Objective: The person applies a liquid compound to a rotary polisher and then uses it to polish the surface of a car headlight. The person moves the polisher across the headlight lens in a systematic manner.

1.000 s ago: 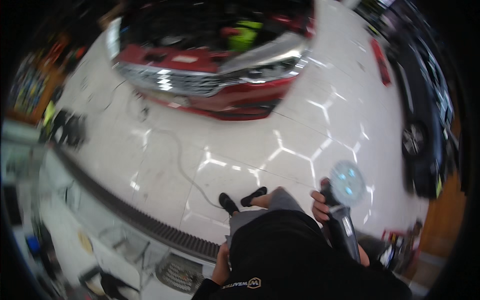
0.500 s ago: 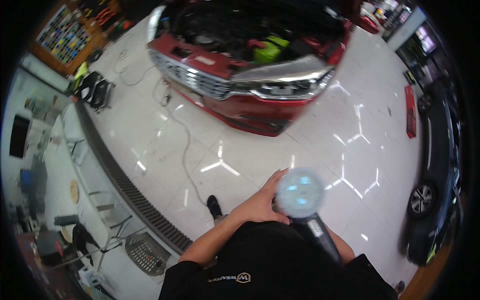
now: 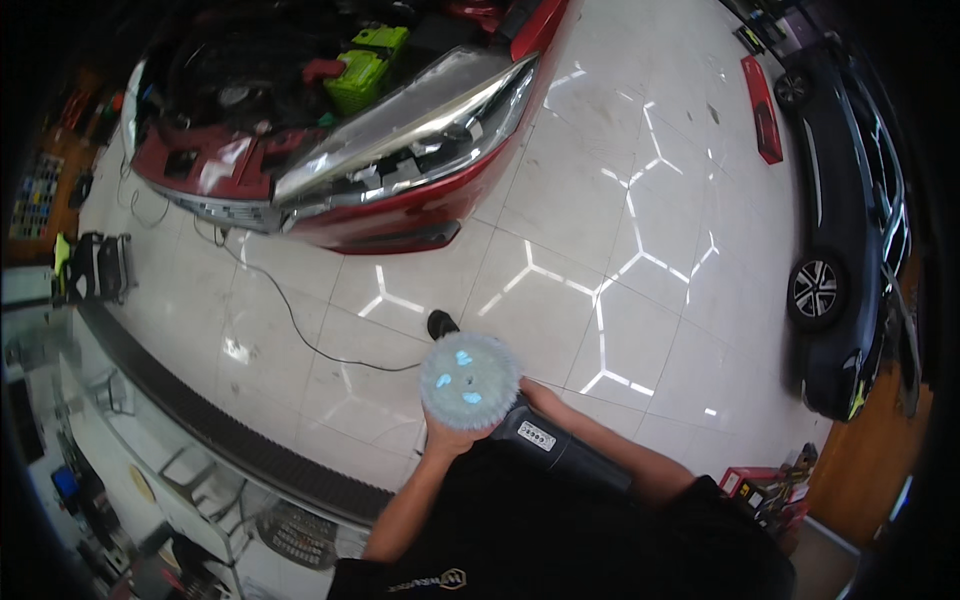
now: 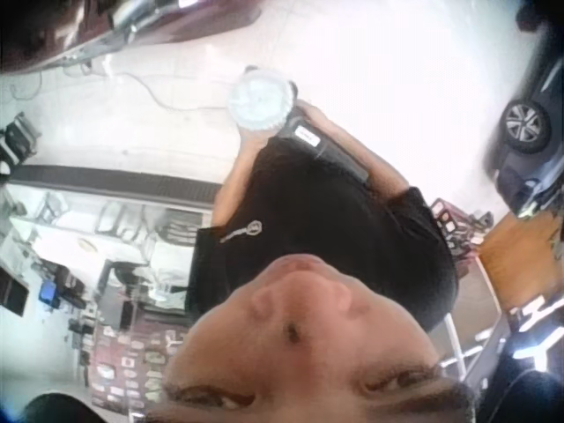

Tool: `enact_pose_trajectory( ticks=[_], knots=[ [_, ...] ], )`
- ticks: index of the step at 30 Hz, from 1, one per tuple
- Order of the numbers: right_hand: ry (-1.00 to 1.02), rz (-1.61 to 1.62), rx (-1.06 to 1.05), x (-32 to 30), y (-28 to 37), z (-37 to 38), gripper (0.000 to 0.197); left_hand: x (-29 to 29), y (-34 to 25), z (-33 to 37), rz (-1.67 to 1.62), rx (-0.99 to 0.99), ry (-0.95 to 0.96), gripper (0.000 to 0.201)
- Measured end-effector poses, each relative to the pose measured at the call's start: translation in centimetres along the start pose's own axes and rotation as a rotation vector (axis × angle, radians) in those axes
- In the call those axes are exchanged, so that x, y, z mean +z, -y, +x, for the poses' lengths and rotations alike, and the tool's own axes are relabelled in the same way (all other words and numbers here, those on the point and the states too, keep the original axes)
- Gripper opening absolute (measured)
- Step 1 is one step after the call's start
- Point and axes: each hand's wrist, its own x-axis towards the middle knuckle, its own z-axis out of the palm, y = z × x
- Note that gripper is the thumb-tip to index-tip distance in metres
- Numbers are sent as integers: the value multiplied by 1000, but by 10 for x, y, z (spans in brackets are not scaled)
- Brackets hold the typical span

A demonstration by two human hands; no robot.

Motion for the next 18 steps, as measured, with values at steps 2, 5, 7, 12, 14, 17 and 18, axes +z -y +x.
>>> enact_pose_trajectory(
  ticks=[2,5,7,12,14,17,18],
  knots=[
    [3,-193,42,-15,44,-53,64,-14,-5,27,-30,50,-151,95],
    [-62,-769,83,-32,101,-107,75,-34,-17,71,100,44,-223,82],
    [-133,-1090,-28,-31,122,-111,82,-30,-22,89,188,15,-284,73],
    [-333,-1633,-463,-27,199,-67,82,19,-11,130,66,19,-451,67],
    [-333,-1659,-556,-36,234,-50,74,33,-6,149,70,11,-467,72],
    [-197,-1571,-510,-56,288,-30,72,46,3,181,35,-58,-501,79],
    [-122,-1543,-578,-63,309,-17,70,50,7,190,4,-43,-509,82]
  ],
)
